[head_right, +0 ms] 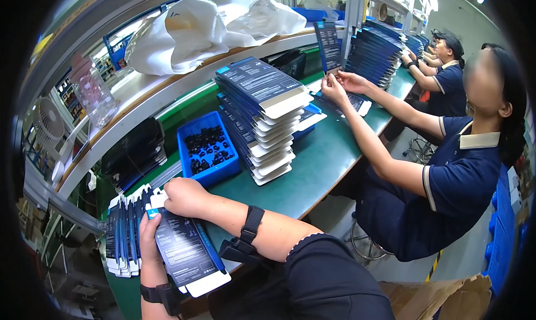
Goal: Folding and assembling cardboard product packaging on a manufacturing assembly line.
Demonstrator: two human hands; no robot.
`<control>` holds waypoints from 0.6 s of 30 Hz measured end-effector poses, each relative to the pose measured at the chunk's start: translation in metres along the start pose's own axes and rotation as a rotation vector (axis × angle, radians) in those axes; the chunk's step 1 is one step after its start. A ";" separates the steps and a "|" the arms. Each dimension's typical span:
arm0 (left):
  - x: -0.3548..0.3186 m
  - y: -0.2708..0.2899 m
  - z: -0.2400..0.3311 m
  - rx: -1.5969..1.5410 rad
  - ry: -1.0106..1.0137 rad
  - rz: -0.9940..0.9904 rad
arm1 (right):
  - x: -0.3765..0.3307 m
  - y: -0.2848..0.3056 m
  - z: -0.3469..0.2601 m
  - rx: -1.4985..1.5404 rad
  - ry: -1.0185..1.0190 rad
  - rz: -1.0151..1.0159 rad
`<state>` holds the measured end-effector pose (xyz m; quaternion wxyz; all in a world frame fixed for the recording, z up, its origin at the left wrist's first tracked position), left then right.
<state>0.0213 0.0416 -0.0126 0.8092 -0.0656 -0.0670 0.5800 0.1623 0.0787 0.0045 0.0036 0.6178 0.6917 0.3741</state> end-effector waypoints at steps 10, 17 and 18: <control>-0.005 -0.006 0.006 0.095 -0.031 0.034 | 0.003 0.001 0.003 0.074 -0.152 -0.144; -0.001 -0.004 0.009 0.020 -0.011 0.086 | -0.001 -0.005 -0.002 -0.085 0.014 -0.015; -0.001 -0.005 0.010 0.022 -0.009 0.086 | -0.001 -0.003 -0.005 -0.082 0.012 -0.015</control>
Point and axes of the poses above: each hand's wrist, its own x-axis towards the middle knuckle, its own y-axis out of the back of the hand, z = x × y, the point moved 4 cm from there along x, towards the middle knuckle, and after that the axes turned 9 degrees about x, right-handed, at the moved point
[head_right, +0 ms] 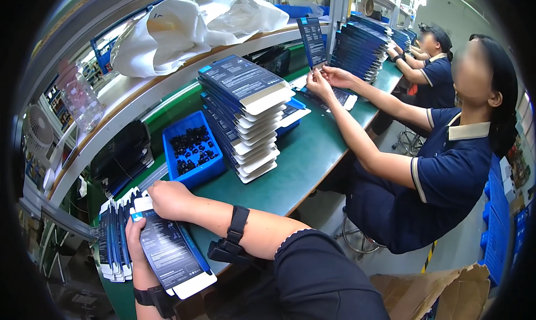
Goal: Folding and assembling cardboard product packaging on a manufacturing assembly line.
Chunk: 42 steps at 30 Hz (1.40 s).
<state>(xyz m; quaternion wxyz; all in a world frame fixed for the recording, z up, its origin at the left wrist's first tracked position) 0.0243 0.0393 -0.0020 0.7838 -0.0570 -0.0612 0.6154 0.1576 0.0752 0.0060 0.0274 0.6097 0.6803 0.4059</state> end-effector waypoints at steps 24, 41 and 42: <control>0.001 -0.001 -0.003 0.035 -0.064 -0.001 | -0.001 0.002 0.000 0.087 -0.145 -0.083; -0.003 -0.004 -0.011 -0.006 -0.015 -0.068 | -0.002 -0.001 0.002 0.036 -0.097 -0.098; -0.004 -0.003 -0.009 -0.032 -0.017 -0.076 | 0.000 0.000 -0.001 0.036 -0.094 -0.099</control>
Point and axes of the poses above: each hand's wrist, its own x-axis towards the middle knuckle, its own y-axis out of the back of the hand, z = x × y, the point moved 4 cm from there along x, towards the middle knuckle, and after that the axes turned 9 degrees about x, right-handed, at the moved point
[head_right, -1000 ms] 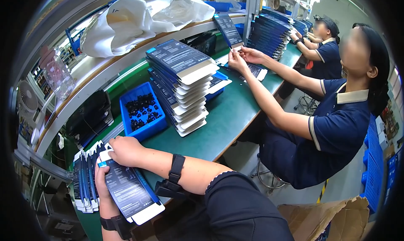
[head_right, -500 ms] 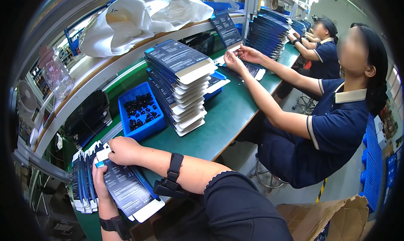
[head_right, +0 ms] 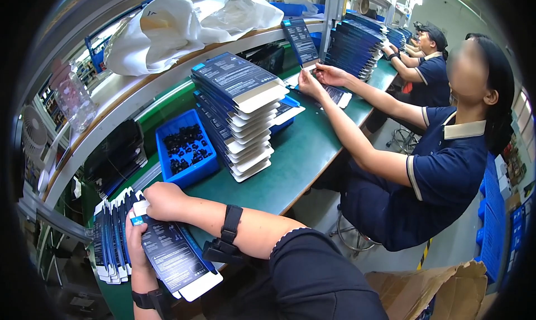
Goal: Folding and assembling cardboard product packaging on a manufacturing assembly line.
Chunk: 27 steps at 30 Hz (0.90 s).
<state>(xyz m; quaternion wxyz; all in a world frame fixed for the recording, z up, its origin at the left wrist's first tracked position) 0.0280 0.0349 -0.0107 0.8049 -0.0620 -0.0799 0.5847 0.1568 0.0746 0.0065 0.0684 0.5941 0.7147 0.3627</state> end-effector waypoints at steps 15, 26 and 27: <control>0.011 0.024 -0.009 0.032 -0.062 0.111 | -0.001 0.002 -0.010 0.493 0.190 0.045; 0.004 0.020 0.000 0.389 -0.117 -0.111 | -0.005 -0.001 -0.012 0.576 0.115 -0.162; 0.000 0.021 0.002 0.406 -0.118 -0.081 | -0.004 -0.004 -0.013 0.592 0.114 -0.178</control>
Point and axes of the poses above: each hand's wrist, its own x-axis towards the middle knuckle, its own y-axis out of the back of the hand, z = x × y, the point moved 4 cm from there along x, towards the middle knuckle, and after that the axes turned 9 degrees about x, right-handed, at the moved point
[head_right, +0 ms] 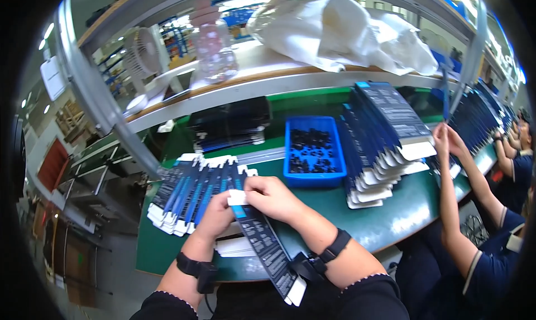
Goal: Folding and assembling cardboard product packaging on a manufacturing assembly line.
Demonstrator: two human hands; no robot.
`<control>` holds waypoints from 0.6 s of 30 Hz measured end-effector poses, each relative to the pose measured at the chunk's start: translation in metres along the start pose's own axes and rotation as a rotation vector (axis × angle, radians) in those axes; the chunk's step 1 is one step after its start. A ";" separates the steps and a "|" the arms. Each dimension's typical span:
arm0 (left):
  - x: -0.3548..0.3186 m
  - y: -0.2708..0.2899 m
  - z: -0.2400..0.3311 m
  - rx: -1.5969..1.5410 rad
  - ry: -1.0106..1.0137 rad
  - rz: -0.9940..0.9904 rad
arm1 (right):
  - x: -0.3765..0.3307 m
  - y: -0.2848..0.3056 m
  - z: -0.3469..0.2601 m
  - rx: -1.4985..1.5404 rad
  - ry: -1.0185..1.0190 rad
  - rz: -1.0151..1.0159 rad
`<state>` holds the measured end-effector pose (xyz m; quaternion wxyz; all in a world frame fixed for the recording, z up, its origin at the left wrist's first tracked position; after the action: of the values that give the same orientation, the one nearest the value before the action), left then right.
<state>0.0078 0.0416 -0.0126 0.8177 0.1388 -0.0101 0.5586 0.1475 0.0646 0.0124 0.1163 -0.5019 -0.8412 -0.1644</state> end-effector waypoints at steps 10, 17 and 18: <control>0.000 0.003 0.000 -0.163 0.002 0.109 | -0.001 -0.001 0.005 -0.010 0.028 0.027; 0.000 0.012 0.006 -0.093 -0.034 0.312 | -0.003 -0.008 0.001 0.304 -0.141 0.053; -0.001 0.013 0.004 -0.098 0.013 0.312 | 0.000 -0.006 0.000 0.377 -0.064 0.106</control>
<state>-0.0038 0.0443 -0.0056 0.7268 0.0918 -0.0536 0.6786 0.1424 0.0617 0.0109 0.1900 -0.5199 -0.8326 0.0185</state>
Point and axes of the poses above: each hand's wrist, its own x-axis towards the middle knuckle, its own y-axis out of the back of the hand, z = x × y, the point moved 4 cm from there along x, towards the middle knuckle, and after that the axes turned 9 degrees about x, right-handed, at the moved point
